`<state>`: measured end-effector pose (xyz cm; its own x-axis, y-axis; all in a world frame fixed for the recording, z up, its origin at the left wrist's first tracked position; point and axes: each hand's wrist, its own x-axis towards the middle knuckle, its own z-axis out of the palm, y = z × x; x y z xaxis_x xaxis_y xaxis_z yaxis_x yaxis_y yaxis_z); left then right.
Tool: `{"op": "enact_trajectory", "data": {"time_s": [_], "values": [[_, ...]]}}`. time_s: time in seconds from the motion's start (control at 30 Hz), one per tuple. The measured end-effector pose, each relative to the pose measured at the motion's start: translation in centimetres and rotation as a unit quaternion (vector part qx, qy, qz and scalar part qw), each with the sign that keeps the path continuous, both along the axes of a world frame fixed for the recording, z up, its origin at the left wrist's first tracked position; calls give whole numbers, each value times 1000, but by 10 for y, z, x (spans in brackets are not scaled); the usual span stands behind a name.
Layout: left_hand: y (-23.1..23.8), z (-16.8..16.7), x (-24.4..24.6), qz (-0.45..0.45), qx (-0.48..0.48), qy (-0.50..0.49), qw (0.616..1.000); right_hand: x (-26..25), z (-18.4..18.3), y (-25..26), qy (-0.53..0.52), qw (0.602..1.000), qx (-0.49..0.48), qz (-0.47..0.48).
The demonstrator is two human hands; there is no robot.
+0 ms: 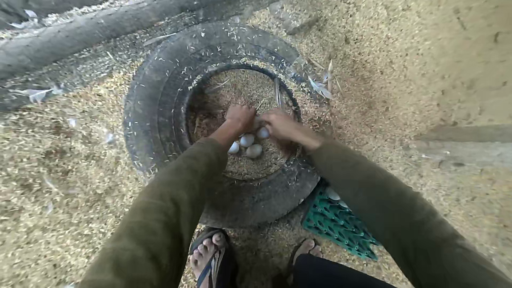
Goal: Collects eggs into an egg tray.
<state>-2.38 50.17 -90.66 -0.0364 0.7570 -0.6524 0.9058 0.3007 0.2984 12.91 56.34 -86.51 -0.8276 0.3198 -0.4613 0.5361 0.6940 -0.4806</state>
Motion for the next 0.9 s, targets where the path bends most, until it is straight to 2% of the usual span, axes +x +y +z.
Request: {"op": "enact_trajectory", "data": {"time_s": [0.17,0.23,0.3,0.33,0.4,0.5,0.57,0.63,0.7,0.8,0.83,0.87,0.9], "values": [[-1,16,-2,-11,-79,47,996,-27,-44,-11,-52,997,-5,51],[-2,19,-6,-18,-104,64,992,-28,-56,-15,-66,994,24,83],[0,21,-12,-18,-129,78,988,-29,-59,-20,-71,993,51,77],[0,24,-14,-12,-146,78,986,-35,-48,-20,-126,989,37,75],[0,27,-21,-16,-173,68,983,-56,-15,-17,-313,944,-15,102],[1,24,-29,-60,-199,51,977,-16,-50,-22,-122,988,13,91],[1,23,-29,-60,-205,55,975,-10,-47,-18,-88,991,8,98],[-1,22,-32,-46,-189,57,979,-8,-34,-10,-51,997,-36,47],[1,22,-42,-27,-144,13,989,-9,-17,3,-29,989,-131,-55],[8,34,-62,33,-72,-118,990,-11,2,29,-47,913,-333,-232],[12,38,-65,43,-59,-136,988,-10,3,35,-47,888,-364,-275],[16,44,-65,46,-54,-144,987,-9,3,39,-50,881,-362,-301],[19,47,-66,40,-55,-146,987,-8,2,41,-49,894,-328,-302]]}}
